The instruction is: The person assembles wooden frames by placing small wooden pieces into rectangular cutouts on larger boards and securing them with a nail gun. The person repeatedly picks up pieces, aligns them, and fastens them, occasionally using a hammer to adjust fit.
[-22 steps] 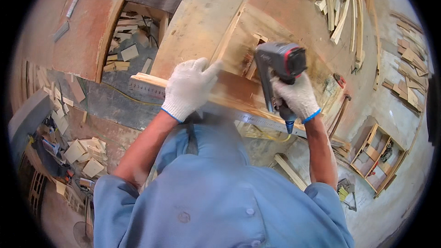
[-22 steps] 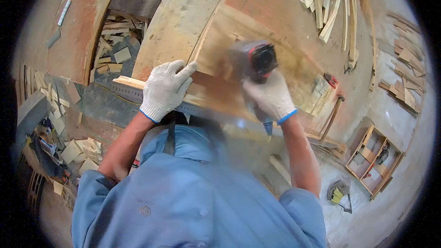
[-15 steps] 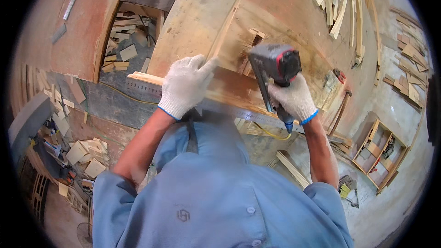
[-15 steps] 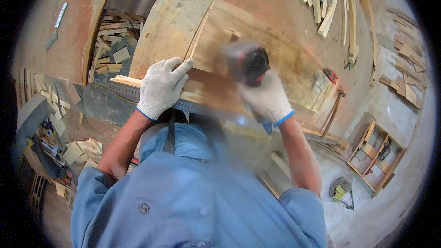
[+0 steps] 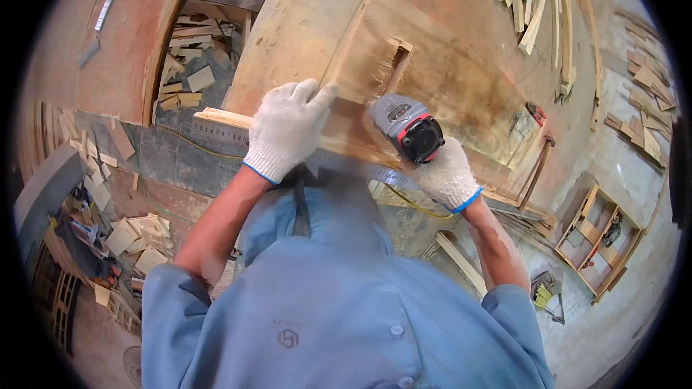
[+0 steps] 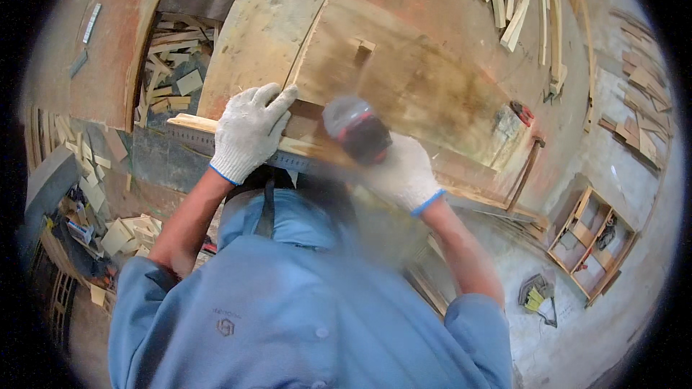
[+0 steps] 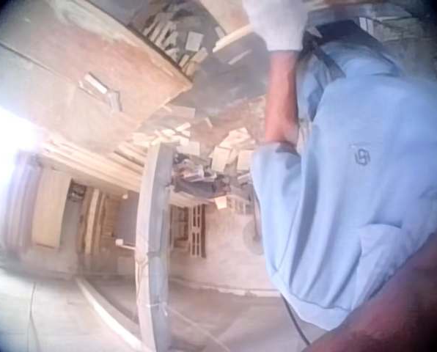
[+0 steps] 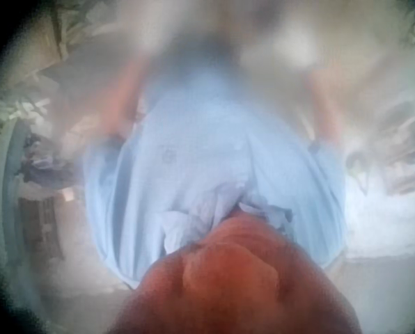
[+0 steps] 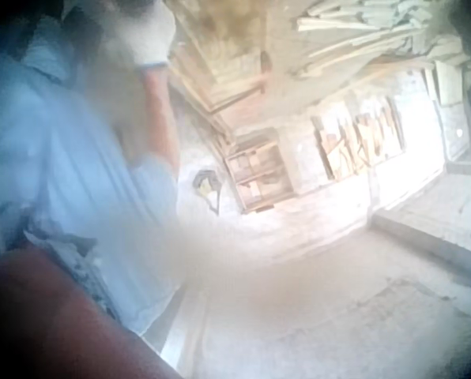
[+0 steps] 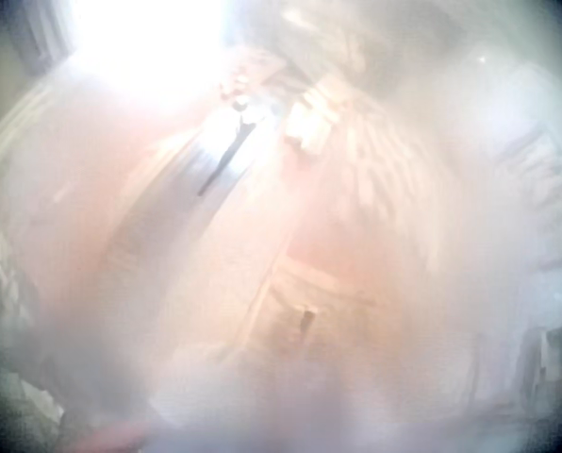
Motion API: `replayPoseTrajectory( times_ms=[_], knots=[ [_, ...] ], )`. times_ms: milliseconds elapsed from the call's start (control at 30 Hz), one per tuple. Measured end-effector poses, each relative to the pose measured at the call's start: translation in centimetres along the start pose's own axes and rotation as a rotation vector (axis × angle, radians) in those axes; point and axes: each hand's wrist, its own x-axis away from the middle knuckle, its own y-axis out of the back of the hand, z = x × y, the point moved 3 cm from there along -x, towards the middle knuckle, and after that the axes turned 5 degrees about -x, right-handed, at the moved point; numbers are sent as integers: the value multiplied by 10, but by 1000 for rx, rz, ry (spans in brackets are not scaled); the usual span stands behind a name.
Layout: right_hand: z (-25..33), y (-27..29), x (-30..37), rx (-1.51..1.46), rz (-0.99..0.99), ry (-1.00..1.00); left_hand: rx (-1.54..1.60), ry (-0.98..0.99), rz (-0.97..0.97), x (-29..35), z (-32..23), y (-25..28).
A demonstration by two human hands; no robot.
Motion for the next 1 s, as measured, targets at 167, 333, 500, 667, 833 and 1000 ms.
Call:
replayPoseTrajectory(
  times_ms=[167, 333, 500, 667, 833, 1000],
  knots=[
    [-15, 5, -4, -180, -42, -14, 13, 10, 45, 2, 0, 2],
    [-29, 48, 0, -620, -173, -212, -30, 5, 21, 5, 0, 1],
    [-48, 53, -35, -575, -207, -102, -4, -25, 30, -3, 1, 2],
    [-54, 45, -14, -453, -166, -73, 18, -16, 0, 3, 2, -2],
    [-65, 24, -6, -353, -107, -129, -28, -24, 1, 0, 0, -1],
    [-46, 30, 4, -233, -25, -190, -31, -13, 8, 1, 1, -1]
  ],
)
